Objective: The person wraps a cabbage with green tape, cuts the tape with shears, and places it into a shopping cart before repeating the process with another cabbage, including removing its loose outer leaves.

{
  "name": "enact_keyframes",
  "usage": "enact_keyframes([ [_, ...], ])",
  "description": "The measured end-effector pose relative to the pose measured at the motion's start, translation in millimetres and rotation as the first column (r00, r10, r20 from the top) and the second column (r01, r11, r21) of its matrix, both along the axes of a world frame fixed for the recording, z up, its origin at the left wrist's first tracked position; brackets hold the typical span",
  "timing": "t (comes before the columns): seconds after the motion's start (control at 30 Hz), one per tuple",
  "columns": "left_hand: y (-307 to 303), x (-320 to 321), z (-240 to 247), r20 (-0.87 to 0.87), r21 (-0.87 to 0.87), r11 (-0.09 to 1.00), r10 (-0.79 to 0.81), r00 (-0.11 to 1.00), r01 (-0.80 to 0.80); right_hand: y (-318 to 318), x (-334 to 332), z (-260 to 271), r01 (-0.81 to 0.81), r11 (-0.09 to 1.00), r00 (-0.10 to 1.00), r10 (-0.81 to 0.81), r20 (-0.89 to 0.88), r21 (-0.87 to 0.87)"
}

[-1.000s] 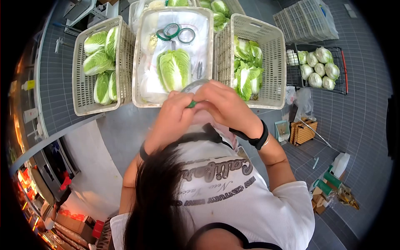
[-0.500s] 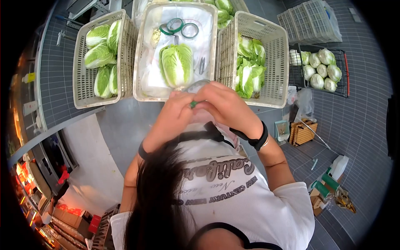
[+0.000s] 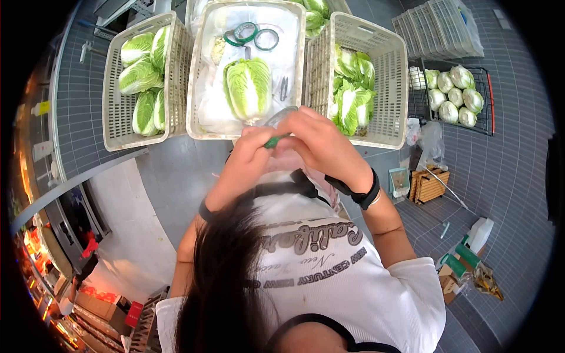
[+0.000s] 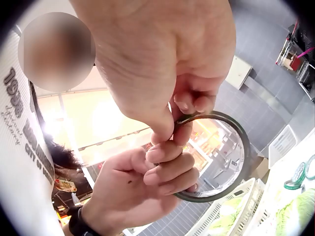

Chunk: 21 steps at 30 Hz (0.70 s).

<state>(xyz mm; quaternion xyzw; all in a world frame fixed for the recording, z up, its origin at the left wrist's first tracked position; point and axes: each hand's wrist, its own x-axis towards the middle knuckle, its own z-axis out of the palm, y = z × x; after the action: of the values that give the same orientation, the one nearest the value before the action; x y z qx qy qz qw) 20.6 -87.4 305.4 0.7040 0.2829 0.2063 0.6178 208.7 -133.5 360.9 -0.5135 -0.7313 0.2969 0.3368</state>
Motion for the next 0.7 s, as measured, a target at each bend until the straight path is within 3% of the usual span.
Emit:
enact_keyframes([
  [0.07,-4,5,-5,0.103,-0.022,0.995,0.095,0.99,-0.093,1,1,0,0.039,0.999,0.999,-0.039,-0.004,0.032],
  [0.13,0,4,10,-0.01,-0.211,0.977,0.014,1.0,-0.016,2,-5,-1,0.123,0.984,0.992,-0.12,-0.032,0.129],
  [0.17,2,3,16,-0.06,-0.306,0.952,-0.035,0.998,0.015,1,-5,1,0.152,0.984,0.988,-0.148,-0.05,0.095],
  [0.23,2,9,17,0.05,-0.239,0.97,-0.02,0.999,0.031,-2,-6,7,0.207,0.978,0.976,-0.205,-0.08,0.024],
  [0.37,4,14,18,0.136,-0.134,0.988,-0.052,0.989,0.07,2,-2,-6,0.24,0.948,0.969,-0.248,0.015,0.21],
  [0.57,3,11,23,-0.1,0.121,0.989,-0.073,0.992,0.085,6,-7,-17,0.302,0.917,0.951,-0.308,-0.018,0.259],
  [0.7,0,9,18,-0.093,0.187,0.981,-0.037,0.995,0.054,10,-9,-19,0.269,0.901,0.957,-0.29,0.01,0.341],
])
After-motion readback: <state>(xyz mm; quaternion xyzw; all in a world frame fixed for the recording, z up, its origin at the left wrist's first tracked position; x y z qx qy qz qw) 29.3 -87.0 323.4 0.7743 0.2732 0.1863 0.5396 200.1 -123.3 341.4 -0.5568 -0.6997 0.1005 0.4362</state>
